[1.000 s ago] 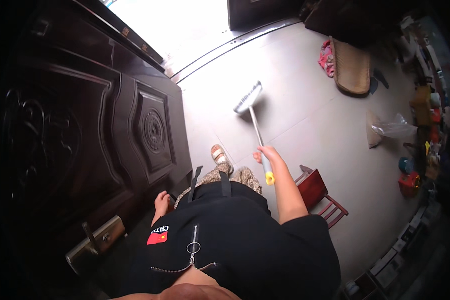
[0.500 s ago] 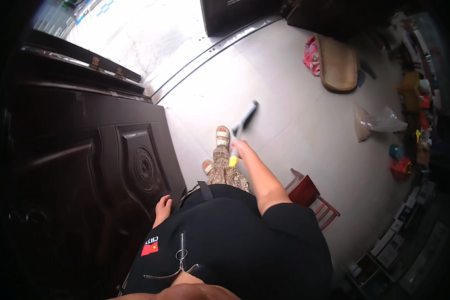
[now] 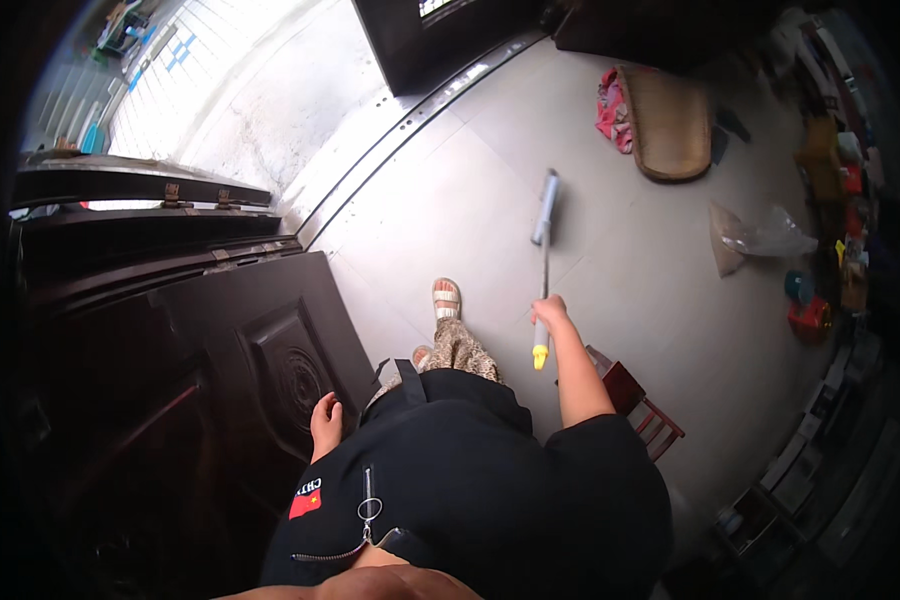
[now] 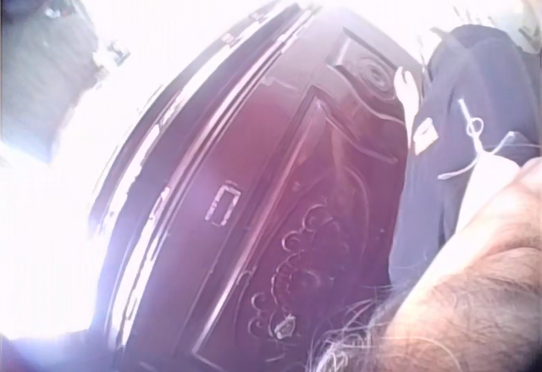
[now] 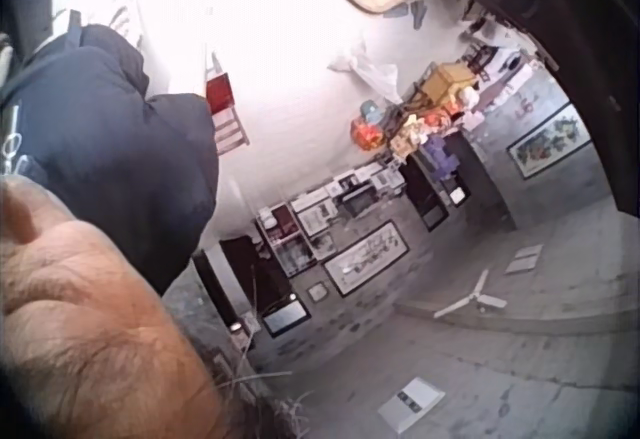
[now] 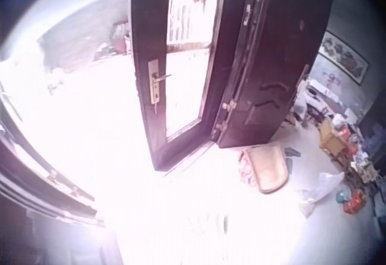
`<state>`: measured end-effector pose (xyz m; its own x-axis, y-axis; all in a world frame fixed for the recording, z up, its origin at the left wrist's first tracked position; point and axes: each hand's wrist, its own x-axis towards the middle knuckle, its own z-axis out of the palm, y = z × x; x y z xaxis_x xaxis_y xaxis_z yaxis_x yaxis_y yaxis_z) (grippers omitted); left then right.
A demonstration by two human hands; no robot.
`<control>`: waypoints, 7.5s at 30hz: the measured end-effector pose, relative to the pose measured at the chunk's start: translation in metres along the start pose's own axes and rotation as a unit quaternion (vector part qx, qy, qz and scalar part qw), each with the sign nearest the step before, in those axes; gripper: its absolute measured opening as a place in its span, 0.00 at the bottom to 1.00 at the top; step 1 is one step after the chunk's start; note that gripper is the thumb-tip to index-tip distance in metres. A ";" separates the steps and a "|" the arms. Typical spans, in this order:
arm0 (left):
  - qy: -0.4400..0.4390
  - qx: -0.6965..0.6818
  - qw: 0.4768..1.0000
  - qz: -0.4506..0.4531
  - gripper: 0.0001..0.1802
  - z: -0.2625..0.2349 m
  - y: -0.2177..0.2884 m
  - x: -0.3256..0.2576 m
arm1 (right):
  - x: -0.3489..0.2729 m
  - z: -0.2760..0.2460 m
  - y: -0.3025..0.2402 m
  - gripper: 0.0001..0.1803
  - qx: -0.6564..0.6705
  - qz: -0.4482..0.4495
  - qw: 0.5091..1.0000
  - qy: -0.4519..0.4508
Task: The person sweeps debris from a tiled floor into a doorway using a broom. Then the person picks up a large woven tray containing grains and shakes it to sift the contents.
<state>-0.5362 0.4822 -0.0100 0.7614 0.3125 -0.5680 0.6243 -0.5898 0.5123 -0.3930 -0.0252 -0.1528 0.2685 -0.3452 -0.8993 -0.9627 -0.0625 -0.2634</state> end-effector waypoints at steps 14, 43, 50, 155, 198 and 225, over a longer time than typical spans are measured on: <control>-0.034 0.015 0.989 0.142 0.17 -0.051 0.127 0.113 | 0.031 0.145 -0.206 0.08 -0.089 -0.069 0.975 -0.191; 0.050 -0.125 0.986 -0.098 0.18 -0.011 0.338 0.249 | 0.083 0.196 -0.487 0.08 -0.400 -0.108 0.891 -0.189; 0.140 -0.179 0.955 -0.190 0.17 0.034 0.353 0.210 | 0.065 0.107 -0.540 0.07 -0.434 -0.139 0.857 -0.241; 0.287 -0.389 0.768 -0.419 0.17 0.226 0.483 0.139 | 0.053 0.322 -0.562 0.13 -0.390 0.292 0.767 -0.418; 0.417 -0.427 0.677 -0.431 0.16 0.394 0.613 0.084 | 0.192 0.266 -0.494 0.15 -0.928 -0.335 0.031 -0.158; 0.444 -0.456 0.552 -0.539 0.16 0.347 0.701 0.181 | 0.013 0.210 -0.659 0.18 -0.836 -0.271 0.180 -0.443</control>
<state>-0.0214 -0.1328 0.0228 -0.6044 0.5970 -0.5276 0.3190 0.7882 0.5263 0.2526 0.2080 -0.0640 -0.4739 0.3734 -0.7975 0.7456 -0.3116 -0.5890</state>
